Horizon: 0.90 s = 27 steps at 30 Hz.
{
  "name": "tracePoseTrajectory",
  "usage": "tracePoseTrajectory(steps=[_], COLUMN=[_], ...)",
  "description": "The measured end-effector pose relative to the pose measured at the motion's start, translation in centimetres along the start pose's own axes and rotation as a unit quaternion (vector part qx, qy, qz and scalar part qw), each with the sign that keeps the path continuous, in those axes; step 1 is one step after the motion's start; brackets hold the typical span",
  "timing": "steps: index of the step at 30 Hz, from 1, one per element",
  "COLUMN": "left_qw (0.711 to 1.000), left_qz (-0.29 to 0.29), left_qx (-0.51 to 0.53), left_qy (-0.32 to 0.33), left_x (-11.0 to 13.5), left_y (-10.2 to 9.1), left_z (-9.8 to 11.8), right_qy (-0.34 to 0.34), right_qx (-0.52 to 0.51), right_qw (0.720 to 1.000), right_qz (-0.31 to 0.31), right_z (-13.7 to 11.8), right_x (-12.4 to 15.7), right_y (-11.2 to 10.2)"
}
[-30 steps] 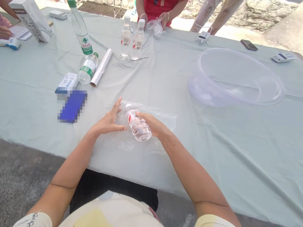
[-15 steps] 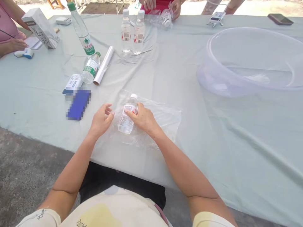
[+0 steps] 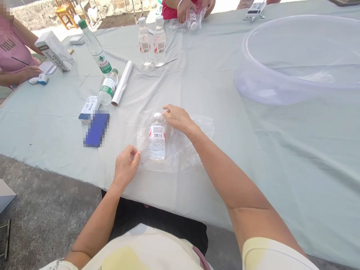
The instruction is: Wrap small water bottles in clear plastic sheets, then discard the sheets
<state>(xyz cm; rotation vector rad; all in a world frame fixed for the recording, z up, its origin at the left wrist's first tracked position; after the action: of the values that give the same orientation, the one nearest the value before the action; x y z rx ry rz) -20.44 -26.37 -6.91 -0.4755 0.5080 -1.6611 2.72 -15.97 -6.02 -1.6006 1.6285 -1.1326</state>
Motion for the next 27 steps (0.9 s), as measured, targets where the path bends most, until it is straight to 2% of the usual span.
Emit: tracePoseTrajectory(steps=[2, 4, 6, 7, 11, 14, 17, 20, 23, 25, 27], left_qw=[0.999, 0.996, 0.993, 0.991, 0.972, 0.953, 0.939, 0.927, 0.922, 0.92, 0.918], left_qz=[0.004, 0.01, 0.011, 0.008, 0.005, 0.009, 0.0, 0.005, 0.02, 0.025, 0.023], left_qx=[0.052, 0.088, 0.116, 0.131, 0.223, 0.285, 0.325, 0.353, 0.363, 0.366, 0.372], left_qy=[-0.006, -0.013, -0.027, -0.037, -0.08, -0.097, -0.116, -0.128, -0.133, -0.134, -0.135], left_x=[0.4, 0.7, 1.0, 1.1, 1.2, 1.3, 1.3, 1.5, 1.6, 1.8, 2.0], left_y=[0.2, 0.3, 0.5, 0.6, 0.8, 1.0, 1.3, 1.5, 1.6, 1.7, 2.0], left_z=[0.1, 0.2, 0.1, -0.1, -0.7, -0.9, -0.8, -0.5, -0.1, 0.2, 0.4], right_qy=[0.003, 0.014, 0.001, -0.021, -0.14, -0.169, -0.211, -0.256, -0.299, -0.33, -0.334], right_qx=[-0.031, -0.027, -0.028, -0.035, -0.021, 0.033, 0.102, 0.209, 0.309, 0.352, 0.376], right_qw=[0.999, 0.992, 0.982, 0.98, 0.979, 0.978, 0.967, 0.942, 0.903, 0.875, 0.862], right_qz=[0.04, 0.118, 0.186, 0.196, 0.144, 0.118, 0.101, 0.055, -0.001, -0.038, -0.068], right_z=[1.1, 1.6, 1.3, 0.8, -2.2, -3.8, -5.5, -7.4, -9.4, -10.5, -11.0], right_x=[-2.2, -3.4, -3.3, -2.9, -0.9, -0.4, -1.1, -2.3, -3.5, -4.2, -4.8], right_y=[-0.5, -1.4, -2.1, -2.2, -1.6, -1.1, -0.9, -0.1, 1.1, 1.7, 1.8])
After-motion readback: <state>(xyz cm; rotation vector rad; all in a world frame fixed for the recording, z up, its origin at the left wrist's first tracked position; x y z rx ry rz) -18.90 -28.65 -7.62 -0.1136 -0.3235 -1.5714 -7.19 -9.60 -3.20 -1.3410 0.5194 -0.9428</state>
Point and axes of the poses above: each hand's wrist, its own x-axis away from the middle knuckle, its own y-axis out of the palm, z = x × y, the point moved 4 cm from there along -x, towards the middle knuckle, and after that the axes turned 15 degrees about x, right-handed, at the moved point
